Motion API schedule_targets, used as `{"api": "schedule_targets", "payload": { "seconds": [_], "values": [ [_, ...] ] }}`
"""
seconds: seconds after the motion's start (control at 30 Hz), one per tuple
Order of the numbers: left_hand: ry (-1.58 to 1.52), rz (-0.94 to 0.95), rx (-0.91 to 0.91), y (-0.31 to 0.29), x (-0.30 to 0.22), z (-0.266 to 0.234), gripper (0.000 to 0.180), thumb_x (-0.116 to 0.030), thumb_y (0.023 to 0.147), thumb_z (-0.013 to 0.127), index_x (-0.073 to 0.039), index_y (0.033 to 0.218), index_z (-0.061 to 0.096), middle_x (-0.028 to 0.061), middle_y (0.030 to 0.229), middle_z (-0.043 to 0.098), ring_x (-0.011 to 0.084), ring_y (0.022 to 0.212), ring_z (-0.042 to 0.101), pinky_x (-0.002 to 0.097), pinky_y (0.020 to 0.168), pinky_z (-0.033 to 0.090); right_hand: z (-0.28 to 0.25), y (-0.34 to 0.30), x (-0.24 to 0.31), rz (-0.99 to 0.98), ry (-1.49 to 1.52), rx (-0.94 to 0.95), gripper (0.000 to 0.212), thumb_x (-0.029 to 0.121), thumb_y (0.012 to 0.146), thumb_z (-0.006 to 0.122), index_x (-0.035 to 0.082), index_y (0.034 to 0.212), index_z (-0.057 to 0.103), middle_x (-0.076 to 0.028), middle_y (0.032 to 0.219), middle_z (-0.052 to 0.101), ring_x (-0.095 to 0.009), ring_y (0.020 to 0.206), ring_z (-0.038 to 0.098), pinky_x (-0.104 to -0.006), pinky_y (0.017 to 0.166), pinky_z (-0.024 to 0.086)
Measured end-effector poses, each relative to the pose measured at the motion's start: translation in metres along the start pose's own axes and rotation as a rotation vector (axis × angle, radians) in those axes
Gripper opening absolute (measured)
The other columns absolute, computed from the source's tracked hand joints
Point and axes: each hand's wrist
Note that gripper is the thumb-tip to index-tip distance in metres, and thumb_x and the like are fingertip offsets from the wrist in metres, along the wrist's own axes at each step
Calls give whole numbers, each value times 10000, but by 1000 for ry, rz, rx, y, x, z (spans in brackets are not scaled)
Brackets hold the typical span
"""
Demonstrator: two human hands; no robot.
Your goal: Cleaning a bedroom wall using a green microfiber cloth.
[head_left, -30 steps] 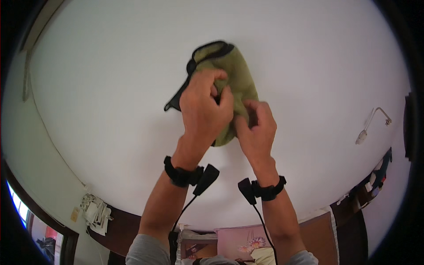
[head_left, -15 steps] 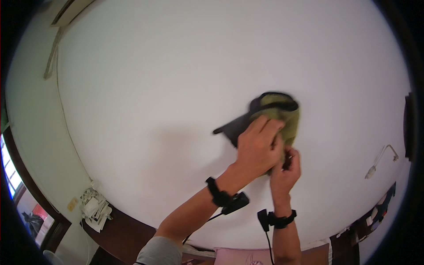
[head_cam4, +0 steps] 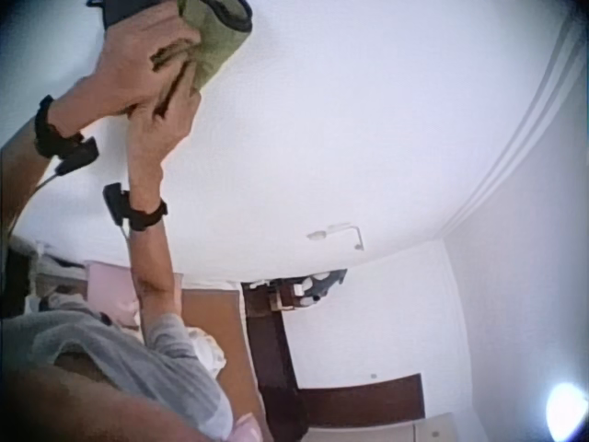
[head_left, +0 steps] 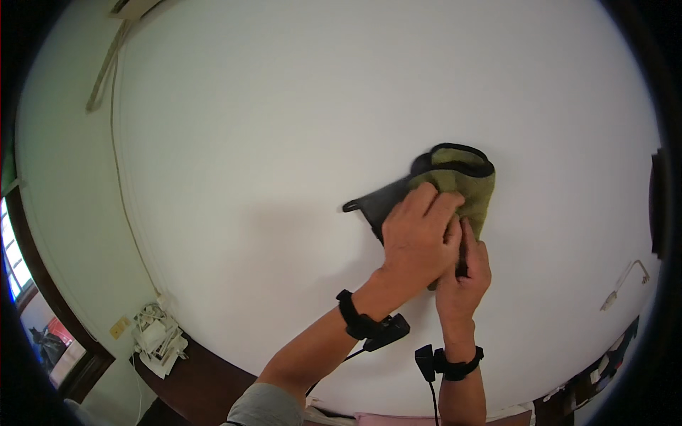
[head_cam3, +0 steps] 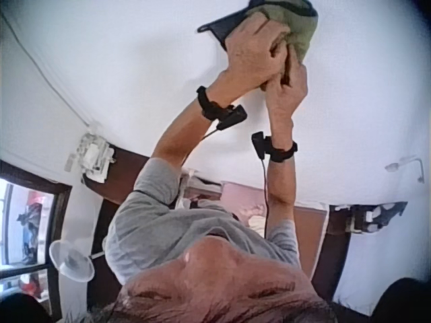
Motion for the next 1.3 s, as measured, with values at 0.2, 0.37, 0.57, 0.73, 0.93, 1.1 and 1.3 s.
{"api": "schedule_targets", "payload": {
  "seconds": [0.2,0.37,0.57,0.73,0.93,1.1,1.3],
  "values": [
    [-4,-36,-51,21,50,-51,281,0,710,776,-78,975,723,96,874,611,307,785,641,385,648,535,60,6,38,-68,26,61,578,-43,809,642,-39,1387,629,-162,973,588,-317,832,595,-379,747,521],
    [39,-179,-65,32,112,-130,269,-2,761,768,-95,1010,724,44,857,580,163,674,520,301,590,441,142,-1,88,-193,15,113,596,15,823,651,-7,1418,607,-188,1006,585,-357,784,645,-431,645,555],
    [168,-288,-139,13,171,-211,268,2,828,752,-85,1075,697,-23,857,541,91,683,428,256,610,396,227,-31,127,-283,92,161,587,83,833,710,25,1410,614,-145,984,542,-329,749,640,-415,597,564],
    [190,-388,-233,-29,200,-236,227,-8,925,701,-12,1145,648,15,968,633,88,787,542,267,711,483,247,-57,138,-280,89,321,581,123,853,721,59,1418,602,-134,1052,553,-317,777,666,-410,615,589],
    [23,-633,-402,-77,191,-248,227,-26,931,682,-8,1151,625,52,1045,647,130,887,593,291,766,512,246,-92,132,-275,130,486,614,136,854,745,125,1447,586,-78,1111,563,-274,789,671,-391,618,587],
    [-160,-668,-458,-109,167,-225,236,-10,934,645,-3,1164,592,59,1041,640,142,921,603,300,810,522,214,-113,111,-217,105,638,606,162,878,748,120,1456,570,-89,1132,572,-280,800,681,-388,613,593],
    [-104,-619,-254,-118,123,-175,244,4,901,653,-21,1135,589,69,1100,604,165,966,602,315,838,523,146,-114,70,-115,118,530,582,126,855,756,131,1417,606,-90,1083,612,-289,746,679,-383,605,587]
  ]
}}
Point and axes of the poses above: each hand's wrist, its own y-axis towards the middle knuckle, its own z-axis out of the palm, x = y × z
